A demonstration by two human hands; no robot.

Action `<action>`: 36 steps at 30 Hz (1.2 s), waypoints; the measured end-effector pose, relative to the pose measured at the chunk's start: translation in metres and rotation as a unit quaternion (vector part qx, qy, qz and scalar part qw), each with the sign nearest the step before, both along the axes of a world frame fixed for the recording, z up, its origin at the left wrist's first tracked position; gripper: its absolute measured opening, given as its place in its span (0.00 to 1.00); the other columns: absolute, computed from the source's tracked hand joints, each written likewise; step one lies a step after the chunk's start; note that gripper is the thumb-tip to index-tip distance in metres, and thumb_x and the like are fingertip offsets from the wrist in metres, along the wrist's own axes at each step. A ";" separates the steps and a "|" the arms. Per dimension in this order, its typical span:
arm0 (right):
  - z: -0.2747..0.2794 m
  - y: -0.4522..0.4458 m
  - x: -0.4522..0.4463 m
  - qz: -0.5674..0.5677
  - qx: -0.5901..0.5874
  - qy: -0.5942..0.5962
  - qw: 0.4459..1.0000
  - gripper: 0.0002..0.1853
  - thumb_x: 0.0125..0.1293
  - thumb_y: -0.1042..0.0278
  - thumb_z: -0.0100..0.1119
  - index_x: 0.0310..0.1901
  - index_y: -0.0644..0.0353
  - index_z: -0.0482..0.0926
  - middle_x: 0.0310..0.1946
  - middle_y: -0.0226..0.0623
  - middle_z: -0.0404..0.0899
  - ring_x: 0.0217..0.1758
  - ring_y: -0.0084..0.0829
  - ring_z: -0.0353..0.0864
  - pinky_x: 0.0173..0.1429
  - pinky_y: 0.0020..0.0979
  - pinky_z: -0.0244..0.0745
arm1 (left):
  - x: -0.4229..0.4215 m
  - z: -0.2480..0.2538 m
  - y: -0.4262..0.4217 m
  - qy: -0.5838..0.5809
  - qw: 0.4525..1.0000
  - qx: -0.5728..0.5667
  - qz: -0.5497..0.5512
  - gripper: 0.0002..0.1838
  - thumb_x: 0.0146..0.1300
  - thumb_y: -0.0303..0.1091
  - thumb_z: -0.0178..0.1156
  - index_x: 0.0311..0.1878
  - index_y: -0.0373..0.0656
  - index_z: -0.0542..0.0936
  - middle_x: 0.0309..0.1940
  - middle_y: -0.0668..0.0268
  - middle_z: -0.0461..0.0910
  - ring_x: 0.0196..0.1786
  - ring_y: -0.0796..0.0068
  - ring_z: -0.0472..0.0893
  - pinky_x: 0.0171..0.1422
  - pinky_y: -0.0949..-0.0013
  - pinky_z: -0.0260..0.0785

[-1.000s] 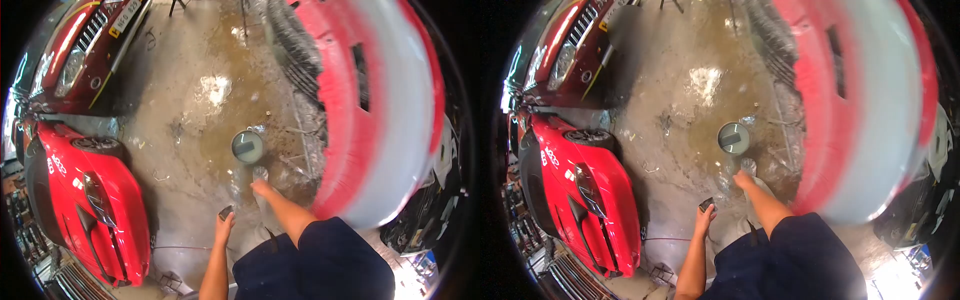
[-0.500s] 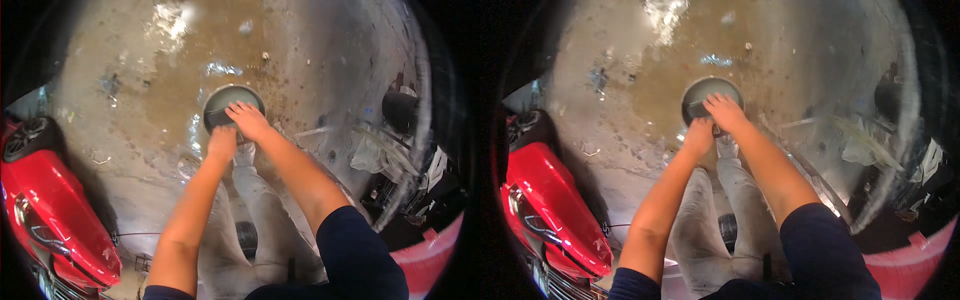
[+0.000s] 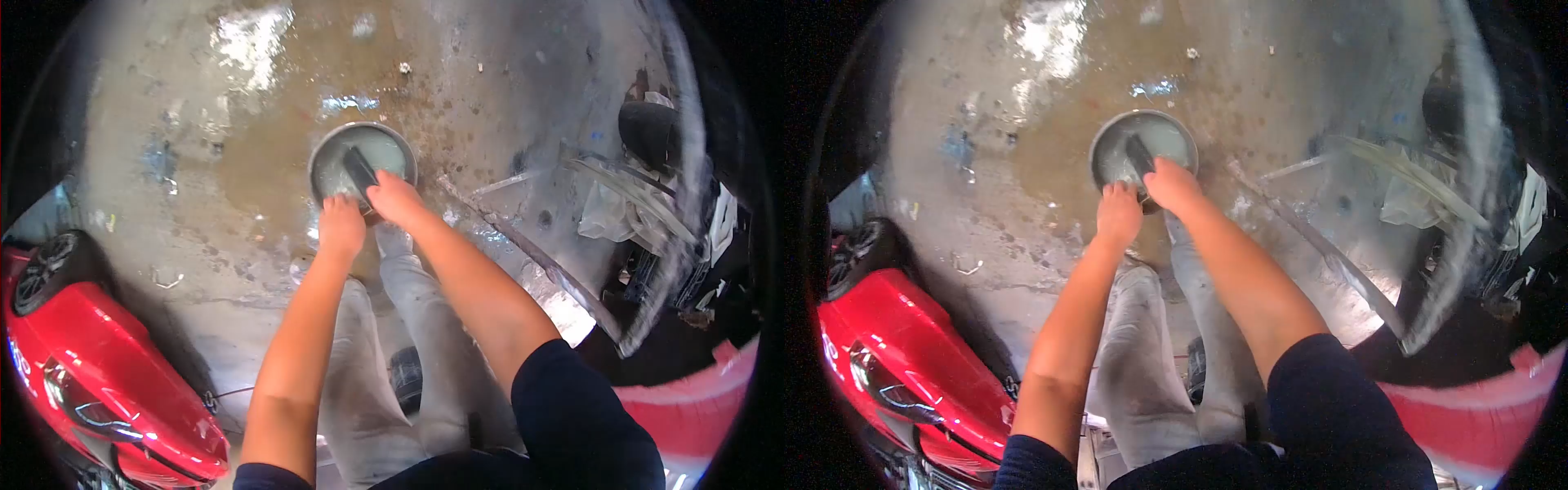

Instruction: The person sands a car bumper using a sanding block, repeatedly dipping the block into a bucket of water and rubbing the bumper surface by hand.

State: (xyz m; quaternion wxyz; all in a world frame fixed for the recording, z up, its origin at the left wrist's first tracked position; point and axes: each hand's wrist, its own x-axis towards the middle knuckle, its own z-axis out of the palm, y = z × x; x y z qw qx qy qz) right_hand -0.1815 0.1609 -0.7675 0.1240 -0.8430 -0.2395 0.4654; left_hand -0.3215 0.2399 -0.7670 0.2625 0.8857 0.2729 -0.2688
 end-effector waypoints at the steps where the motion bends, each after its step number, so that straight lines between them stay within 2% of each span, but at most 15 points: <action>1: 0.017 -0.002 -0.001 -0.065 -0.005 0.031 0.997 0.22 0.70 0.63 0.54 0.61 0.63 0.78 0.52 0.56 0.86 0.55 0.50 0.88 0.58 0.48 0.82 | -0.010 0.023 0.005 -0.023 0.994 -0.053 0.094 0.21 0.75 0.36 0.58 0.66 0.37 0.80 0.64 0.53 0.83 0.61 0.45 0.85 0.64 0.49 0.79; 3: 0.058 -0.009 -0.007 -0.206 0.006 0.110 0.972 0.24 0.70 0.64 0.53 0.65 0.62 0.76 0.47 0.54 0.86 0.47 0.45 0.88 0.50 0.46 0.83 | -0.029 0.075 0.020 -0.079 0.946 -0.157 0.273 0.22 0.77 0.38 0.59 0.68 0.36 0.78 0.66 0.56 0.81 0.61 0.48 0.84 0.63 0.51 0.81; 6: 0.140 -0.028 -0.029 -0.335 0.100 0.201 0.915 0.29 0.69 0.68 0.51 0.73 0.57 0.71 0.45 0.42 0.84 0.34 0.34 0.85 0.36 0.38 0.82 | -0.062 0.163 0.034 -0.170 0.722 -0.411 0.530 0.24 0.81 0.44 0.58 0.70 0.37 0.75 0.65 0.61 0.80 0.61 0.60 0.84 0.63 0.56 0.83; 8: 0.199 -0.045 -0.050 -0.365 0.140 0.247 0.887 0.31 0.69 0.70 0.51 0.75 0.55 0.68 0.53 0.38 0.81 0.43 0.31 0.85 0.36 0.32 0.81 | -0.075 0.231 0.045 -0.197 0.670 -0.481 0.530 0.25 0.83 0.47 0.55 0.70 0.39 0.73 0.64 0.64 0.79 0.62 0.69 0.82 0.64 0.60 0.83; 11: 0.325 -0.065 -0.086 -0.361 0.184 0.263 0.876 0.34 0.68 0.71 0.50 0.78 0.54 0.65 0.69 0.37 0.74 0.54 0.27 0.80 0.38 0.28 0.80 | -0.085 0.334 0.047 -0.220 0.597 -0.554 0.536 0.24 0.83 0.48 0.55 0.69 0.40 0.74 0.64 0.64 0.80 0.64 0.69 0.81 0.67 0.58 0.82; 12: 0.375 -0.068 -0.094 -0.354 0.184 0.262 0.879 0.35 0.68 0.72 0.49 0.79 0.54 0.64 0.72 0.36 0.72 0.57 0.26 0.79 0.39 0.27 0.80 | -0.082 0.370 0.045 -0.232 0.594 -0.566 0.523 0.24 0.83 0.48 0.55 0.69 0.41 0.74 0.64 0.64 0.80 0.65 0.69 0.81 0.68 0.57 0.81; 15: 0.487 -0.087 -0.119 -0.340 0.270 0.297 0.850 0.40 0.68 0.72 0.50 0.83 0.57 0.58 0.76 0.40 0.68 0.74 0.35 0.72 0.64 0.40 0.80 | -0.089 0.459 0.023 -0.244 0.589 -0.603 0.480 0.24 0.84 0.50 0.53 0.70 0.43 0.74 0.65 0.64 0.80 0.67 0.69 0.79 0.71 0.54 0.77; 18: 0.547 -0.106 -0.146 -0.363 0.337 0.268 0.826 0.39 0.68 0.74 0.48 0.83 0.60 0.58 0.82 0.41 0.62 0.82 0.34 0.62 0.78 0.38 0.67 | -0.091 0.507 -0.001 -0.230 0.604 -0.625 0.438 0.24 0.84 0.52 0.52 0.70 0.45 0.74 0.66 0.65 0.80 0.69 0.68 0.78 0.72 0.52 0.73; 21: 0.577 -0.139 -0.160 -0.364 0.416 0.242 0.797 0.39 0.69 0.76 0.47 0.83 0.61 0.57 0.83 0.42 0.60 0.85 0.33 0.58 0.84 0.35 0.55 | -0.085 0.556 -0.031 -0.246 0.611 -0.646 0.386 0.24 0.84 0.53 0.52 0.70 0.45 0.74 0.66 0.65 0.80 0.69 0.68 0.79 0.72 0.52 0.72; 26: 0.609 -0.215 -0.169 -0.325 0.450 0.119 0.823 0.37 0.72 0.76 0.46 0.83 0.62 0.57 0.81 0.43 0.62 0.81 0.34 0.64 0.79 0.34 0.64 | -0.079 0.590 -0.099 -0.235 0.607 -0.682 0.334 0.26 0.83 0.50 0.56 0.72 0.43 0.73 0.66 0.64 0.80 0.67 0.68 0.79 0.72 0.57 0.73; 28: 0.601 -0.255 -0.171 -0.318 0.456 0.063 0.829 0.38 0.72 0.77 0.48 0.84 0.61 0.55 0.78 0.44 0.66 0.77 0.33 0.70 0.76 0.35 0.69 | -0.068 0.601 -0.137 -0.230 0.654 -0.657 0.297 0.24 0.82 0.47 0.57 0.72 0.42 0.73 0.65 0.65 0.80 0.66 0.70 0.79 0.70 0.58 0.73; 31: 0.615 -0.316 -0.167 -0.386 0.448 0.089 0.802 0.40 0.72 0.79 0.50 0.85 0.58 0.51 0.71 0.44 0.71 0.67 0.31 0.77 0.70 0.37 0.75 | -0.038 0.616 -0.196 -0.201 0.698 -0.640 0.248 0.20 0.81 0.41 0.59 0.69 0.42 0.77 0.61 0.68 0.83 0.61 0.76 0.81 0.67 0.64 0.74; 32: 0.604 -0.336 -0.165 -0.437 0.462 0.015 0.772 0.42 0.72 0.78 0.52 0.85 0.56 0.50 0.66 0.42 0.75 0.60 0.29 0.80 0.64 0.37 0.78 | -0.026 0.616 -0.217 -0.194 0.718 -0.633 0.214 0.20 0.81 0.41 0.59 0.68 0.42 0.77 0.60 0.68 0.83 0.60 0.77 0.81 0.67 0.65 0.74; 35: 0.629 -0.411 -0.135 -0.601 0.496 0.113 0.617 0.39 0.72 0.76 0.55 0.83 0.55 0.56 0.63 0.39 0.77 0.59 0.31 0.81 0.63 0.36 0.78 | 0.004 0.604 -0.284 -0.177 0.749 -0.630 0.107 0.19 0.83 0.40 0.57 0.69 0.43 0.78 0.60 0.68 0.84 0.60 0.77 0.82 0.68 0.65 0.75; 36: 0.635 -0.439 -0.121 -0.609 0.515 0.157 0.582 0.32 0.73 0.74 0.57 0.77 0.56 0.65 0.57 0.35 0.80 0.58 0.32 0.82 0.62 0.36 0.78 | 0.014 0.618 -0.313 -0.177 0.745 -0.636 0.093 0.19 0.83 0.40 0.57 0.70 0.43 0.78 0.60 0.69 0.84 0.60 0.77 0.82 0.68 0.66 0.75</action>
